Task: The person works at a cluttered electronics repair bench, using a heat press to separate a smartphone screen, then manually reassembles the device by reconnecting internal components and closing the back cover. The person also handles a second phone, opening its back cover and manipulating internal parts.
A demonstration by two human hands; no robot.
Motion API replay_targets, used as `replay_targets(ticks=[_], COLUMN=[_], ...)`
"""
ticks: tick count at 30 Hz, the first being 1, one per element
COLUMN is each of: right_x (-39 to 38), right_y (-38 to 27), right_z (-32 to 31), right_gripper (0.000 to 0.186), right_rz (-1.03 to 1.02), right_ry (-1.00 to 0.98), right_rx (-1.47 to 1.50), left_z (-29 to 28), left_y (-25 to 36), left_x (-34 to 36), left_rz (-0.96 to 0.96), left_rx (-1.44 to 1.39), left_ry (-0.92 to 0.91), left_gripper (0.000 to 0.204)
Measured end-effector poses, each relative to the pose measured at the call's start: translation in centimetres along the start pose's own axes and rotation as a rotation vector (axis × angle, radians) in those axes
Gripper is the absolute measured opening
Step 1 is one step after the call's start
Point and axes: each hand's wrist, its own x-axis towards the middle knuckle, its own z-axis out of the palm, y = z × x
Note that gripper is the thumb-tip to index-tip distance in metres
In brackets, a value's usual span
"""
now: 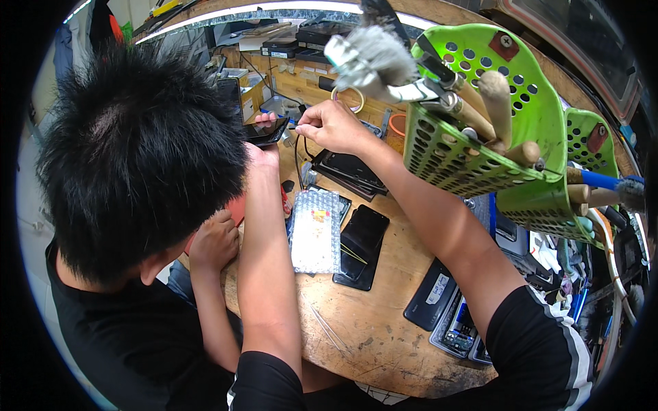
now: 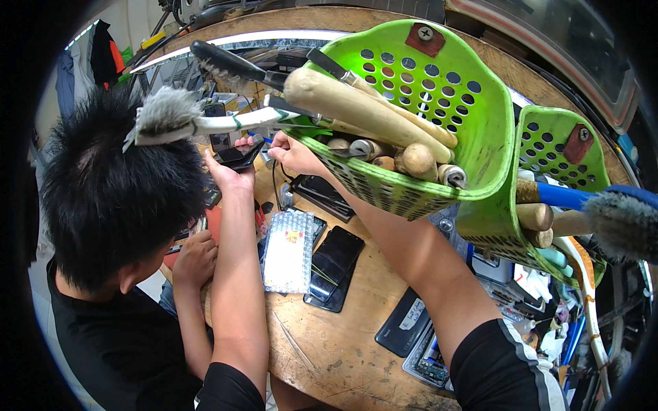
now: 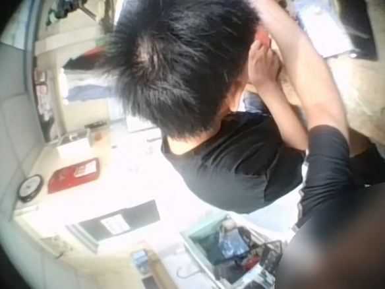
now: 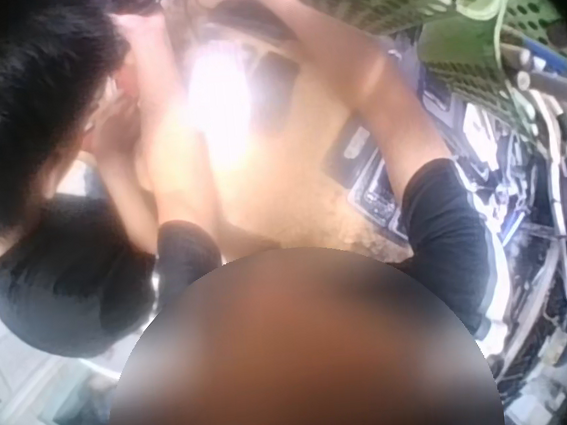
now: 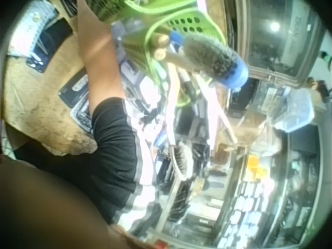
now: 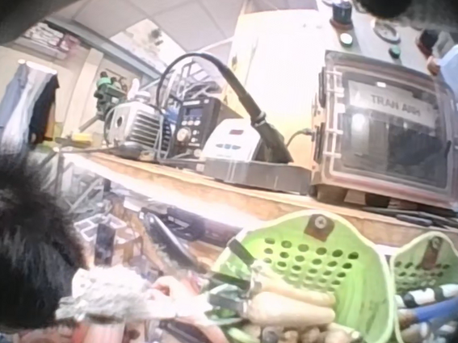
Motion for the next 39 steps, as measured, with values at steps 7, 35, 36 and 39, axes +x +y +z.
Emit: replay_targets(ticks=[7, 35, 36, 39], right_x=[-0.3, -0.3, -0.3, -0.4], right_y=[-0.1, -0.3, -0.2, 0.1], right_z=[-0.1, -0.5, -0.4, -0.2], right_gripper=[0.023, 0.022, 0.022, 0.022], right_rz=[0.006, 0.001, 0.001, 0.008], right_ry=[0.031, 0.014, 0.015, 0.010], right_rx=[0.056, -0.069, -0.071, -0.056], left_z=[-0.5, 1.0, 1.1, 1.6], left_y=[0.0, -0.6, -0.7, -1.1], left_x=[-0.3, -1.6, -1.8, -2.1], left_rz=[-0.029, 0.035, 0.040, 0.060], left_rx=[-0.065, 0.018, 0.006, 0.009], left_ry=[-0.112, -0.029, -0.041, -0.001], left_gripper=[0.039, 0.050, 0.053, 0.061])
